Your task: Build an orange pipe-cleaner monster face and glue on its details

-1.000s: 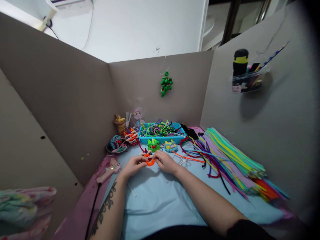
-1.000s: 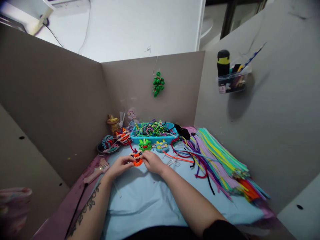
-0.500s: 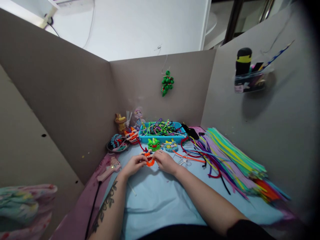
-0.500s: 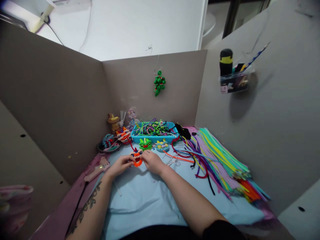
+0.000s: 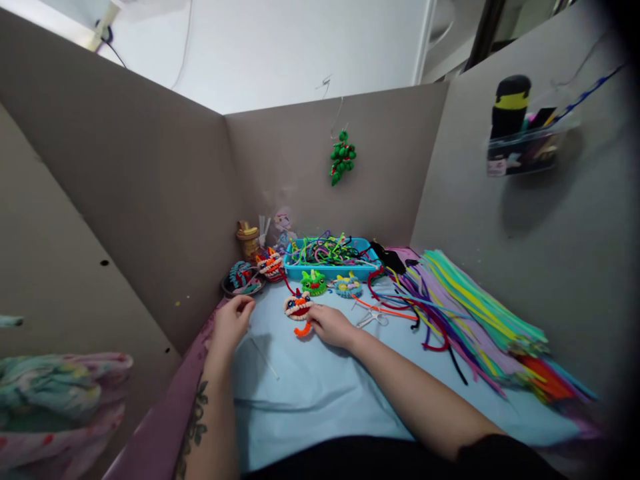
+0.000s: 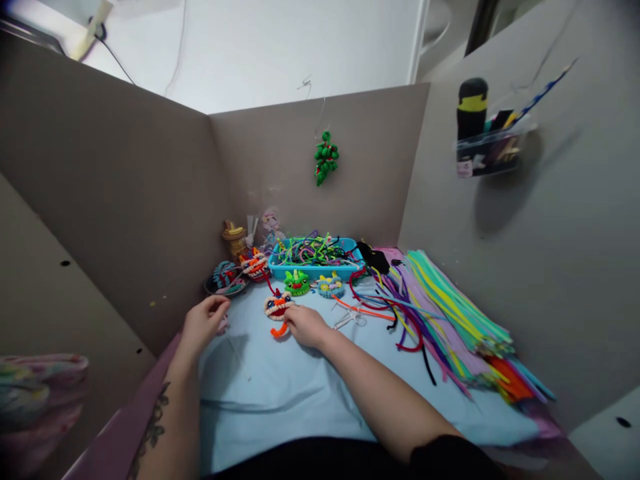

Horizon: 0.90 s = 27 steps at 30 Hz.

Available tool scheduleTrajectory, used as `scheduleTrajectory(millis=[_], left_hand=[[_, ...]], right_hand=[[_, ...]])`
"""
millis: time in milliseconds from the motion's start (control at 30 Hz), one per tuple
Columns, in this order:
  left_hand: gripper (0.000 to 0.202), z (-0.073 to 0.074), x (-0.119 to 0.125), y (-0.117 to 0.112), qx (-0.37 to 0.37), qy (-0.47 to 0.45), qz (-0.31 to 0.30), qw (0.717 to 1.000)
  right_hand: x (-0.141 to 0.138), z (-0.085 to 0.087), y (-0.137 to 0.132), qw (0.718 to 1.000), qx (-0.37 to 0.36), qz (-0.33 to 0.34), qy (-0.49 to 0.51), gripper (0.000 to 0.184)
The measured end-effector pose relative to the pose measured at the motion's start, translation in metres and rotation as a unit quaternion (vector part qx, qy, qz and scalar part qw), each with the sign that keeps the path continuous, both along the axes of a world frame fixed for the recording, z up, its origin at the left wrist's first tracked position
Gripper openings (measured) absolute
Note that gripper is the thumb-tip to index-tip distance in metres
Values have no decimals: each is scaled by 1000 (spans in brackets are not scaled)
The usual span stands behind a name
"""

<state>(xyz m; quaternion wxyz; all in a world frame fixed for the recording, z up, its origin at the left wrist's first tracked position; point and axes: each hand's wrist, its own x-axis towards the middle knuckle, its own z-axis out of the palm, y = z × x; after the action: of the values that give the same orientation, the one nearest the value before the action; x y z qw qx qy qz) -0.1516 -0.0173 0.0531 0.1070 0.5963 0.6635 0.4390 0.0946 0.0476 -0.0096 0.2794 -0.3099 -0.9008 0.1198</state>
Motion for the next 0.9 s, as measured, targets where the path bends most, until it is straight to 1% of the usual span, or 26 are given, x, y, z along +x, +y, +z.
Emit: scheduleTrajectory(millis=[67,167,200,267,400,467,500,633,700,767,833,900], left_hand=[[24,-4,-14,-13,-18,87,31,996],[23,-12,-29,-26,-33,161,56,985],[23,-15,-32,-28,-34,177,58,982],[23,-19,-32,-30,-34,195,40,979],[20,-25,-16,-29,-45,176,-30,983],[19,-28,-7,-29,-54,173,-79,980],[19,-29,-4,-30,-52,174,-84,980],[16,-31,9,-33,-41,172,-63,982],[15,-32,19,-32,-43,166,-95,981],[16,-35,33,-29,-53,164,-148,974],[19,-40,47,-23,-56,174,-171,968],[19,-45,58,-16,-66,188,-187,962]], right_hand=[[-2,-3,-1,1000,-9,16,-24,12],[1,-6,3,998,-19,49,-42,11],[3,-7,4,997,-21,55,-41,11],[6,-7,7,997,-23,65,-32,13],[5,-3,2,996,-29,83,-12,17],[0,0,-4,996,-26,89,-10,17],[-2,1,-7,996,-22,90,-10,17],[-10,4,-15,996,-4,93,-14,17],[-12,5,-16,995,-2,97,-17,16],[-11,5,-16,995,-1,101,-19,13],[-10,4,-14,994,-2,110,-19,10],[-9,3,-13,993,-4,119,-18,8]])
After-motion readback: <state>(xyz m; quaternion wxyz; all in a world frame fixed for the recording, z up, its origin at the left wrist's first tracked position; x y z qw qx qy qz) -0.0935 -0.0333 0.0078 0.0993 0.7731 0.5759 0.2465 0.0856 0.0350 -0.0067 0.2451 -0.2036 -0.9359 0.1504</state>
